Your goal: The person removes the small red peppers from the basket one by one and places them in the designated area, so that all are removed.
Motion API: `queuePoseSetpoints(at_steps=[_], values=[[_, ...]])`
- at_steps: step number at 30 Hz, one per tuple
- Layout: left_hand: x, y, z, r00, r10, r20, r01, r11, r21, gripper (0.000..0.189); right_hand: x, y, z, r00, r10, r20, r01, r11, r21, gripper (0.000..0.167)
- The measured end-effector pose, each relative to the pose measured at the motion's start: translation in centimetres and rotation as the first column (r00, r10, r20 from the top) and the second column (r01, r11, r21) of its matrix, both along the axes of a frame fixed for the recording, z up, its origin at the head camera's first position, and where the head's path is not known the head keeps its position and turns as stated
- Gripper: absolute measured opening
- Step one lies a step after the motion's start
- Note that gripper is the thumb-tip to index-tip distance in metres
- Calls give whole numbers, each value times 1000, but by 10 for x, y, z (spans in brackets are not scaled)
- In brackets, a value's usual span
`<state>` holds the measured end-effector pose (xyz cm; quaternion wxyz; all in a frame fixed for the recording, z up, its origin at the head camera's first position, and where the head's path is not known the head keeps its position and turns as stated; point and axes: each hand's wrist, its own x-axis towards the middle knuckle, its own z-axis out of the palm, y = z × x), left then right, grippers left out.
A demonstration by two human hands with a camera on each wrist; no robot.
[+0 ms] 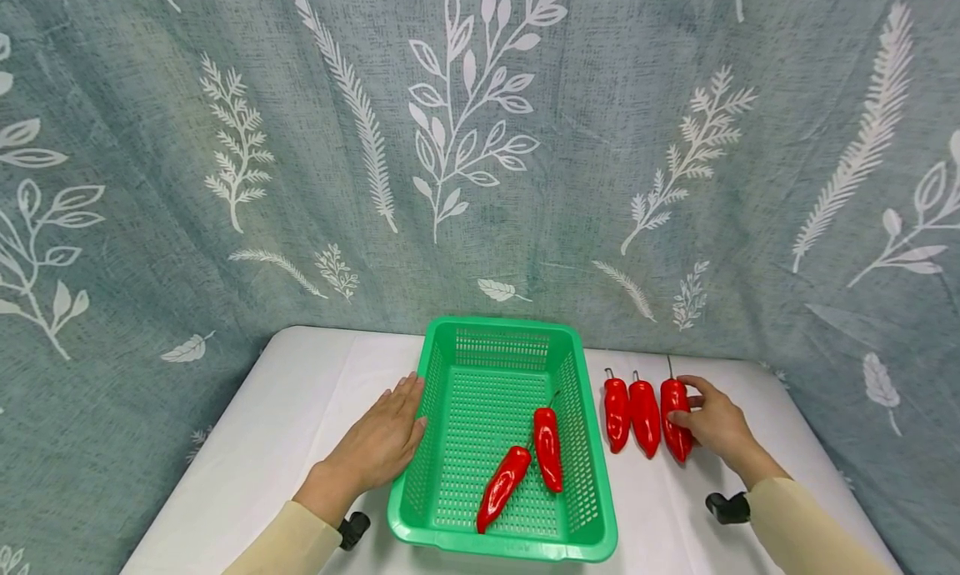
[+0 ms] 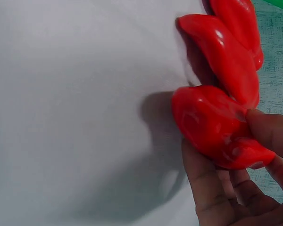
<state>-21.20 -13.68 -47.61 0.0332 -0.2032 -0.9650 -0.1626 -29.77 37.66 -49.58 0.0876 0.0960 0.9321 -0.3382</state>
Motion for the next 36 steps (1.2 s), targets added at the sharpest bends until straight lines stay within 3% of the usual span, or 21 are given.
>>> queuePoseSetpoints(at_steps=[16,36], values=[[1,0,-1,1000,6,-3,-6,1000,5,62,-5,1,-7,999,-8,45,8,1000,4,79],[-2,-1,-1,1000,-1,19,1,1000,8,63,-10,5,-7,998,37,53,-40,998,45,79]])
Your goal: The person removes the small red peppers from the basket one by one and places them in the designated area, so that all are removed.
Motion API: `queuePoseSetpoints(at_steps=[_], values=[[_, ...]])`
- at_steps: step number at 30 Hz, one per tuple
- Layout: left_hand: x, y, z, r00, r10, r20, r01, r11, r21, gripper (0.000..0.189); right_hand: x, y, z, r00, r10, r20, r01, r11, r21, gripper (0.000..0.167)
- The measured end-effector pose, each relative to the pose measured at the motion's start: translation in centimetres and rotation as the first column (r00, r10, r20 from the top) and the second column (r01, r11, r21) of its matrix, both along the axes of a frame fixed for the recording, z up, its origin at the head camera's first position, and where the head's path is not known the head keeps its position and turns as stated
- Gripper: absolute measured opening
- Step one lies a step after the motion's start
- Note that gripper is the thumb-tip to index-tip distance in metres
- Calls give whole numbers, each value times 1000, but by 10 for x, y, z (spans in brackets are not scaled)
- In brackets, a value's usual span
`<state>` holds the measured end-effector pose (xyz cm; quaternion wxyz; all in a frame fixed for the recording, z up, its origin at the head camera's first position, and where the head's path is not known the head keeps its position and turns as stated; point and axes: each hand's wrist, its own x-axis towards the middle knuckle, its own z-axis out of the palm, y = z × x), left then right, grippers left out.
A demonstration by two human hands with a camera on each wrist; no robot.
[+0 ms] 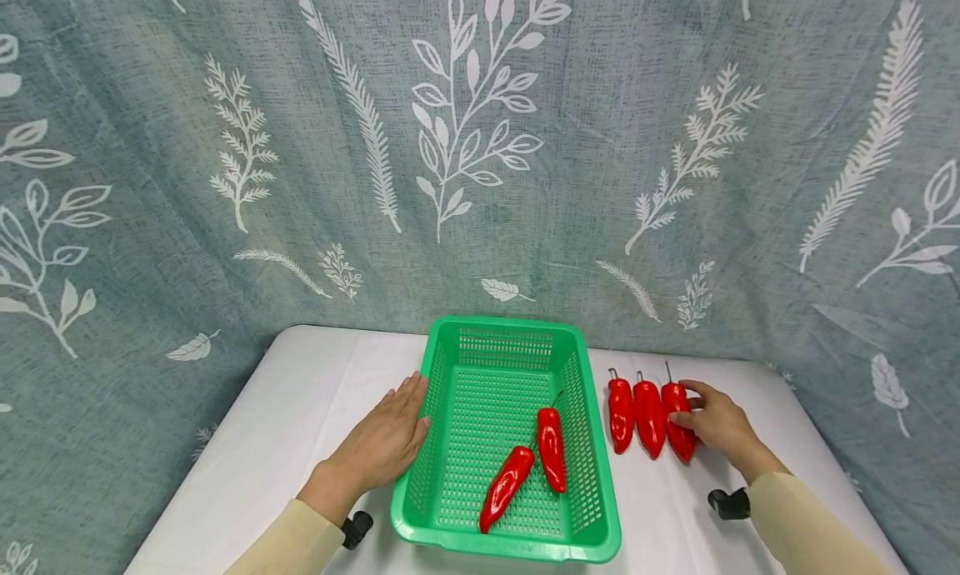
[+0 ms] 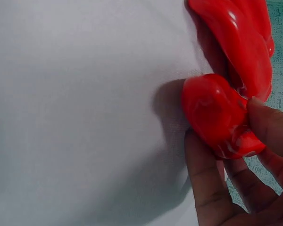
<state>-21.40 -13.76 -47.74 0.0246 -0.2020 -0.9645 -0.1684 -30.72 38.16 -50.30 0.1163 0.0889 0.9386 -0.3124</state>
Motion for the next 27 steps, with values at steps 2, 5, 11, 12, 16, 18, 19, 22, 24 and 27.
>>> queuePoseSetpoints(at_steps=[2,5,11,12,16,18,19,22,24,27], values=[[0,0,0,1000,0,0,0,1000,2,63,0,1,1,1000,7,12,-7,1000,2,79],[0,1,0,1000,-1,0,1,1000,7,63,1,1,2,1000,6,30,-6,1000,2,79],[0,1,-1,1000,1,-5,-1,1000,-5,63,2,3,0,999,-13,38,13,1000,-8,80],[0,1,-1,1000,1,-6,-1,1000,-1,63,2,3,-1,999,-16,39,17,1000,-13,80],[1,1,-1,1000,0,-3,0,1000,8,62,4,6,-2,1000,-17,24,17,999,-31,81],[1,0,-1,1000,-1,-5,1,1000,8,63,5,6,-3,1000,-13,14,13,999,-33,82],[1,0,-1,1000,-3,-6,3,1000,7,63,6,6,-2,1000,-11,8,11,999,-30,82],[0,-1,-2,1000,-8,-13,8,1000,3,63,7,6,0,1000,-14,3,14,1000,-22,82],[0,-1,-2,1000,-8,-15,9,1000,5,63,8,4,2,1000,-18,2,18,1000,-14,83],[0,-1,-2,1000,-7,-16,7,1000,8,63,9,1,6,1000,-16,-13,17,1000,17,80]])
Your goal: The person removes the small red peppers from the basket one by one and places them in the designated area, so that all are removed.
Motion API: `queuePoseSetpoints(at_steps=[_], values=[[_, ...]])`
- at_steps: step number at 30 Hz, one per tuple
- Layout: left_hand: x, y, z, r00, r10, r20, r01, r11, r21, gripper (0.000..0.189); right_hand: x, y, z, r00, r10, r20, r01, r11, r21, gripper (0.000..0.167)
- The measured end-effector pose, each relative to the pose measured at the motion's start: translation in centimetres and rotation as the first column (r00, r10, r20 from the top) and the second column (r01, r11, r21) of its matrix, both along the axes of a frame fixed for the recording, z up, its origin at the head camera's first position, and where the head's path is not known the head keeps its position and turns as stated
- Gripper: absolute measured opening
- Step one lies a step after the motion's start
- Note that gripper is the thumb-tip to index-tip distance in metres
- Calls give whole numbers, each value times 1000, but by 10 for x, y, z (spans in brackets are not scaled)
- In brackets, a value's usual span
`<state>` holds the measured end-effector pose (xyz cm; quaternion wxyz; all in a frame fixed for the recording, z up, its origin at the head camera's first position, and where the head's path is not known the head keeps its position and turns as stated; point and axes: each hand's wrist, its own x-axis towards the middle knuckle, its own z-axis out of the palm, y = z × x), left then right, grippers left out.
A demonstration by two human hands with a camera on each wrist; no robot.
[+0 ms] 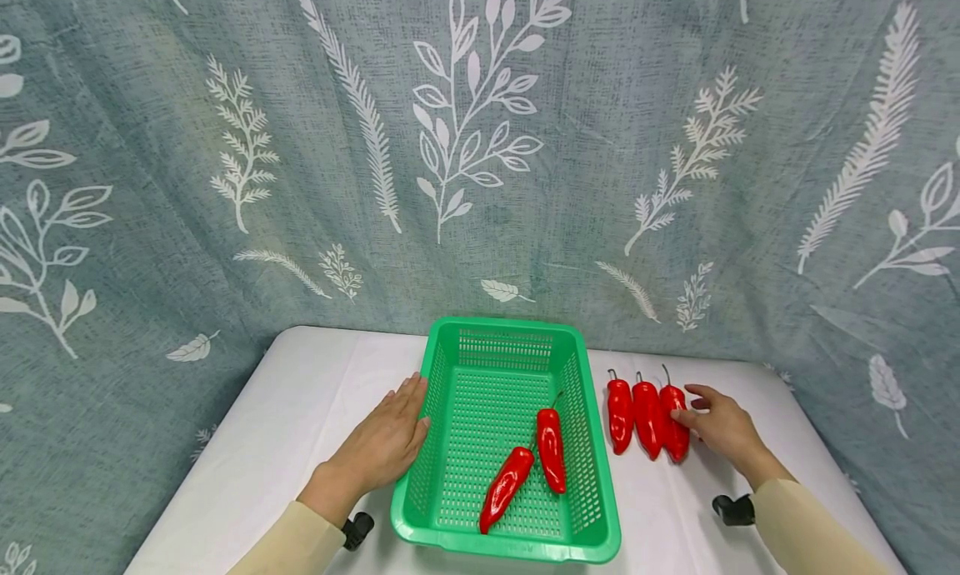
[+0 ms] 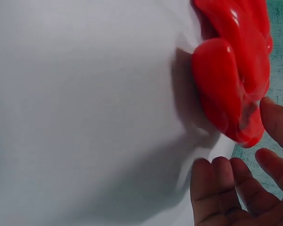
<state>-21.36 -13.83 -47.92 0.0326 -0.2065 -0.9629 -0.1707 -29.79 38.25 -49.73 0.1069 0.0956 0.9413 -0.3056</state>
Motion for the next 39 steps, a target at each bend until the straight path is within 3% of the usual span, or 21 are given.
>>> queuePoseSetpoints(at_steps=[6,17,29,39], values=[[0,1,1,1000,2,0,-2,1000,-5,63,4,-8,8,999,13,-50,-10,998,59,76],[0,1,1,1000,6,-6,-6,1000,-6,63,17,-33,28,989,52,-142,-48,998,30,72],[1,1,2,1000,7,-8,-7,1000,-6,63,33,-77,67,962,158,-224,-169,985,-29,65],[1,1,3,1000,7,-6,-7,1000,-4,63,46,-125,91,935,249,-254,-276,958,-73,61]])
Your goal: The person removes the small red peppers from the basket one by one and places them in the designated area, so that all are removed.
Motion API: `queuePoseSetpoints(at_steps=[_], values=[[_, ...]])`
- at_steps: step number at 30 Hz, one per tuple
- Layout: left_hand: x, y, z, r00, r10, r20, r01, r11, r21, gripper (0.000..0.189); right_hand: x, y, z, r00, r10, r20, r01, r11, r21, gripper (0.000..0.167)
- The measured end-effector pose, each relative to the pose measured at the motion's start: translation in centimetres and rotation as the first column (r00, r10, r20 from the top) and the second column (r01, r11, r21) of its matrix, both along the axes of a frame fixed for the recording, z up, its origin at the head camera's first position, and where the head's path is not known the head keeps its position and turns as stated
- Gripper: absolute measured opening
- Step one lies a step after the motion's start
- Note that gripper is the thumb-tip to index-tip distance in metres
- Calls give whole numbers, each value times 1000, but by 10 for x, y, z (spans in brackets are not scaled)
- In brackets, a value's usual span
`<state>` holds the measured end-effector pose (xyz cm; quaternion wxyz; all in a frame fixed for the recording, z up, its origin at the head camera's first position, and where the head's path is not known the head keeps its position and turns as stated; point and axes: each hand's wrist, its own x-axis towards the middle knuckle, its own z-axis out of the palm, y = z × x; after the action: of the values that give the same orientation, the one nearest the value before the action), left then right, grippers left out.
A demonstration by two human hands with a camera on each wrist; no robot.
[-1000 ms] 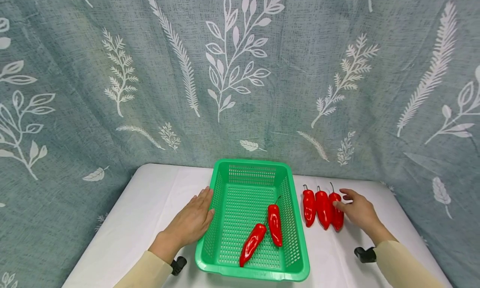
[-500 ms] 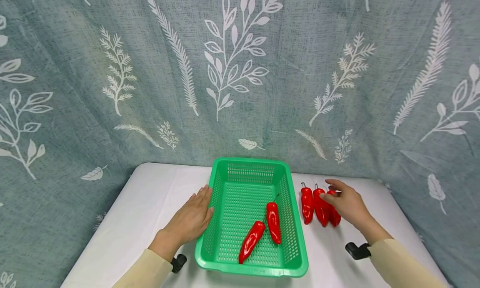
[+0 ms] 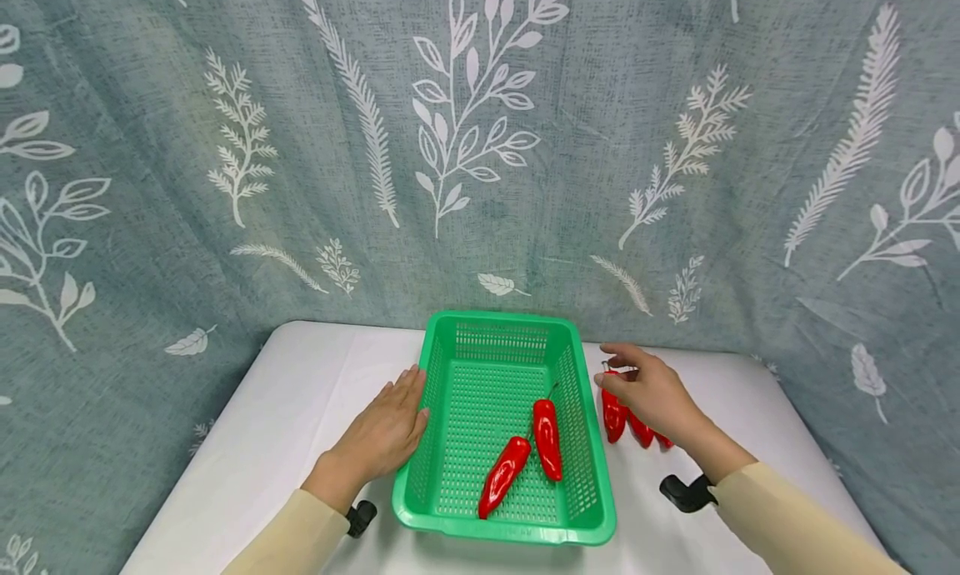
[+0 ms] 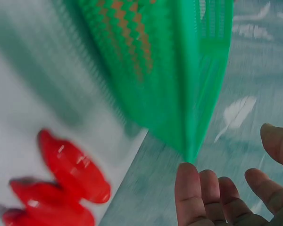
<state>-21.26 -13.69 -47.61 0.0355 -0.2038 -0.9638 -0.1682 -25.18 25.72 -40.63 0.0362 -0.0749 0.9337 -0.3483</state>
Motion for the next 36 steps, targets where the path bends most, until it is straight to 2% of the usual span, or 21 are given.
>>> queuePoseSetpoints(at_steps=[4,8,18,26,32,36], values=[[0,0,1,1000,1,3,-1,1000,5,62,4,-25,3,997,68,37,-65,995,-75,59],[-1,1,1,1000,0,6,0,1000,6,62,8,-51,0,987,136,79,-125,983,-136,55],[-1,0,1,1000,10,13,-10,1000,-1,62,13,-102,-18,966,224,128,-221,974,-41,50],[-1,0,1,1000,13,25,-13,1000,-2,62,9,-122,-34,951,256,172,-264,964,22,49],[-1,0,2,1000,8,15,-7,1000,-6,62,4,-131,-48,938,296,180,-297,955,-21,51],[-1,0,1,1000,14,13,-14,1000,-11,62,0,-138,-54,923,343,175,-328,938,-110,53]])
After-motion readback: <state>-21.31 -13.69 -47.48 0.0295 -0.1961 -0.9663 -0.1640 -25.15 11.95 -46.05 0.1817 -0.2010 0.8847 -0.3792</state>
